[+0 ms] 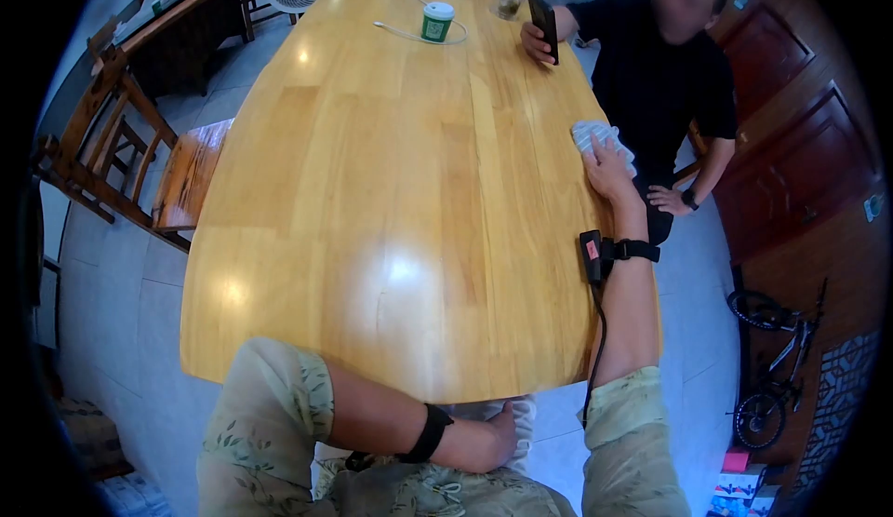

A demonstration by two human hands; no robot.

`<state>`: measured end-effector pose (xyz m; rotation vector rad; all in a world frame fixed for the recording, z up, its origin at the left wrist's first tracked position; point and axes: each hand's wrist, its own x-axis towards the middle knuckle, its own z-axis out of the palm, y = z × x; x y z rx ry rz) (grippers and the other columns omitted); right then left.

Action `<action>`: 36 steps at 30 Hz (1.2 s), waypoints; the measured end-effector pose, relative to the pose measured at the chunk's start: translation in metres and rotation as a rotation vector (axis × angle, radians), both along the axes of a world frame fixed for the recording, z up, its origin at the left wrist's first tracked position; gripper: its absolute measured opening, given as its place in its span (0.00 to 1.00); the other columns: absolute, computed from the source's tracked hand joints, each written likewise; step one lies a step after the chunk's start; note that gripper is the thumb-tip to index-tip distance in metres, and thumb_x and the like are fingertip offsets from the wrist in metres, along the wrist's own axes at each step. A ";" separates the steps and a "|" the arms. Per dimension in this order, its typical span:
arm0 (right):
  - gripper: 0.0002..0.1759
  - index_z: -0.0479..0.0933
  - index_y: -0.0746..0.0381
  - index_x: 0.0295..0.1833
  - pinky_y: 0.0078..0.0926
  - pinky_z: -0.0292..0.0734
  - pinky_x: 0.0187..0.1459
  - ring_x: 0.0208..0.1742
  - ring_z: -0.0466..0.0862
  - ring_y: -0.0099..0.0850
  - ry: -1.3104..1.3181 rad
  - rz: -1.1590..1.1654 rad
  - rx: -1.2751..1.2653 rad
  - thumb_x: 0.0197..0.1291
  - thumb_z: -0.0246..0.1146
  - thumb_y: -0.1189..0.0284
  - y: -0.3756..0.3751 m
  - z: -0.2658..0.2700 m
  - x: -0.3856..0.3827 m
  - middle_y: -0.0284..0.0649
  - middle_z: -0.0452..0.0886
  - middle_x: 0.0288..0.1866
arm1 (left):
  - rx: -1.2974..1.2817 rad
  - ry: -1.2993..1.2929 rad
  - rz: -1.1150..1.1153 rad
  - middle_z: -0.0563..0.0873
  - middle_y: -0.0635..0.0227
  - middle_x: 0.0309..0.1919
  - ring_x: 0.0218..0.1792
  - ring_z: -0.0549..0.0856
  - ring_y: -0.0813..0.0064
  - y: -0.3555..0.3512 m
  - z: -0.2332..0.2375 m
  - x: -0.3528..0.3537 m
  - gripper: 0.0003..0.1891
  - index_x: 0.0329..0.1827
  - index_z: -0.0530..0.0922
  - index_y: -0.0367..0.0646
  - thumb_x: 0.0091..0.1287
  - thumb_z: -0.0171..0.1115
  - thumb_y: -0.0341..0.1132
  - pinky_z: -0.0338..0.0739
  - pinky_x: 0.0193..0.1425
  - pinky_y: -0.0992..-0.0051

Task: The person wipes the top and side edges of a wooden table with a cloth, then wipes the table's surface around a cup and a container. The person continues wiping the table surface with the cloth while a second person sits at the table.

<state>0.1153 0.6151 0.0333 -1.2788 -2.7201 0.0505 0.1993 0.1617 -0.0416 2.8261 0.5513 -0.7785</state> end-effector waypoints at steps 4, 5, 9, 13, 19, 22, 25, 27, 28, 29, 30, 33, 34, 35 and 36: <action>0.35 0.58 0.48 0.85 0.54 0.41 0.83 0.86 0.47 0.64 -0.079 0.162 -0.100 0.78 0.48 0.49 0.016 0.008 -0.007 0.58 0.47 0.88 | -0.024 -0.127 -0.052 0.84 0.57 0.66 0.64 0.83 0.47 0.000 0.024 -0.021 0.24 0.64 0.85 0.45 0.67 0.69 0.45 0.78 0.63 0.34; 0.35 0.58 0.48 0.85 0.54 0.41 0.83 0.86 0.47 0.64 -0.082 0.165 -0.089 0.78 0.48 0.49 0.014 0.010 -0.014 0.58 0.47 0.88 | -0.013 -0.128 -0.050 0.84 0.57 0.66 0.64 0.83 0.47 0.001 0.030 -0.024 0.24 0.64 0.85 0.45 0.67 0.69 0.45 0.78 0.63 0.34; 0.36 0.57 0.47 0.85 0.53 0.38 0.84 0.87 0.44 0.61 -0.084 0.395 -0.096 0.78 0.47 0.48 -0.009 -0.001 -0.078 0.55 0.45 0.89 | 0.019 -0.122 -0.009 0.85 0.58 0.65 0.61 0.84 0.50 0.000 0.035 -0.029 0.23 0.60 0.86 0.43 0.66 0.70 0.44 0.78 0.61 0.34; 0.36 0.55 0.51 0.86 0.49 0.34 0.85 0.88 0.41 0.57 -0.132 0.537 -0.137 0.79 0.47 0.48 -0.104 0.021 -0.168 0.55 0.46 0.89 | 0.153 -0.088 -0.020 0.82 0.61 0.69 0.63 0.83 0.50 -0.011 0.030 -0.036 0.26 0.65 0.84 0.45 0.67 0.68 0.47 0.79 0.61 0.36; 0.35 0.53 0.41 0.86 0.62 0.36 0.83 0.87 0.40 0.62 -0.132 0.859 -0.109 0.79 0.44 0.45 -0.212 0.014 -0.274 0.51 0.44 0.89 | 0.071 -0.127 0.014 0.88 0.51 0.59 0.59 0.85 0.43 -0.001 0.005 -0.013 0.24 0.60 0.86 0.41 0.63 0.71 0.43 0.79 0.59 0.36; 0.35 0.53 0.40 0.86 0.61 0.37 0.83 0.87 0.41 0.63 -0.131 0.903 -0.123 0.79 0.43 0.45 -0.247 0.021 -0.290 0.52 0.45 0.89 | 0.152 -0.214 0.160 0.88 0.51 0.58 0.58 0.85 0.43 -0.008 -0.026 0.001 0.25 0.60 0.86 0.41 0.63 0.72 0.45 0.78 0.59 0.36; 0.35 0.53 0.41 0.86 0.58 0.38 0.83 0.87 0.43 0.63 -0.128 0.893 -0.121 0.79 0.43 0.44 -0.239 0.024 -0.293 0.52 0.46 0.89 | 0.065 -0.128 0.077 0.89 0.52 0.58 0.58 0.85 0.43 -0.004 -0.007 -0.004 0.25 0.60 0.86 0.42 0.63 0.71 0.47 0.78 0.59 0.36; 0.35 0.54 0.41 0.86 0.57 0.39 0.84 0.87 0.44 0.62 -0.110 0.898 -0.114 0.79 0.43 0.44 -0.220 0.026 -0.291 0.53 0.46 0.89 | 0.072 -0.161 0.114 0.88 0.53 0.58 0.58 0.85 0.43 0.003 -0.053 0.025 0.25 0.60 0.86 0.43 0.63 0.71 0.47 0.78 0.59 0.36; 0.36 0.53 0.42 0.86 0.57 0.39 0.84 0.87 0.44 0.61 -0.119 0.800 -0.115 0.79 0.43 0.43 -0.207 0.029 -0.283 0.53 0.46 0.89 | 0.078 -0.194 0.155 0.88 0.54 0.59 0.58 0.85 0.43 0.004 -0.070 0.036 0.25 0.61 0.86 0.43 0.63 0.71 0.48 0.79 0.58 0.35; 0.37 0.53 0.42 0.86 0.57 0.40 0.84 0.87 0.45 0.61 -0.128 0.704 -0.116 0.78 0.44 0.43 -0.192 0.034 -0.274 0.54 0.46 0.89 | 0.077 -0.194 0.153 0.88 0.54 0.59 0.58 0.85 0.43 0.005 -0.051 0.026 0.25 0.61 0.86 0.43 0.63 0.71 0.48 0.79 0.58 0.35; 0.38 0.53 0.45 0.86 0.55 0.40 0.84 0.87 0.46 0.59 -0.128 0.621 -0.069 0.78 0.44 0.43 -0.170 0.030 -0.266 0.55 0.47 0.88 | 0.050 -0.125 0.071 0.88 0.53 0.59 0.58 0.85 0.44 0.005 -0.015 0.005 0.26 0.61 0.86 0.43 0.63 0.71 0.48 0.78 0.58 0.35; 0.40 0.53 0.47 0.87 0.49 0.39 0.85 0.88 0.45 0.52 -0.131 0.498 -0.005 0.76 0.45 0.42 -0.067 0.008 -0.224 0.52 0.47 0.89 | 0.033 -0.064 -0.007 0.87 0.55 0.61 0.60 0.84 0.44 0.002 -0.004 -0.004 0.27 0.63 0.85 0.45 0.64 0.71 0.49 0.78 0.60 0.34; 0.41 0.52 0.48 0.87 0.48 0.38 0.85 0.89 0.44 0.51 -0.131 0.416 -0.004 0.76 0.45 0.41 -0.043 0.007 -0.200 0.53 0.47 0.89 | 0.045 -0.075 0.002 0.86 0.57 0.63 0.61 0.84 0.44 0.001 -0.008 -0.001 0.27 0.64 0.85 0.46 0.64 0.71 0.50 0.77 0.61 0.33; 0.42 0.51 0.49 0.87 0.47 0.37 0.85 0.89 0.44 0.51 -0.133 0.333 -0.003 0.76 0.44 0.40 -0.022 0.007 -0.174 0.54 0.47 0.89 | 0.044 -0.079 -0.001 0.86 0.57 0.63 0.61 0.84 0.44 0.003 -0.005 -0.001 0.27 0.64 0.85 0.46 0.64 0.71 0.50 0.77 0.61 0.33; 0.43 0.50 0.49 0.87 0.47 0.36 0.85 0.89 0.43 0.51 -0.146 0.263 -0.025 0.76 0.44 0.40 -0.004 0.008 -0.146 0.54 0.46 0.89 | 0.011 -0.012 0.001 0.84 0.61 0.65 0.64 0.81 0.47 0.004 0.001 -0.002 0.28 0.65 0.84 0.47 0.65 0.70 0.52 0.75 0.64 0.33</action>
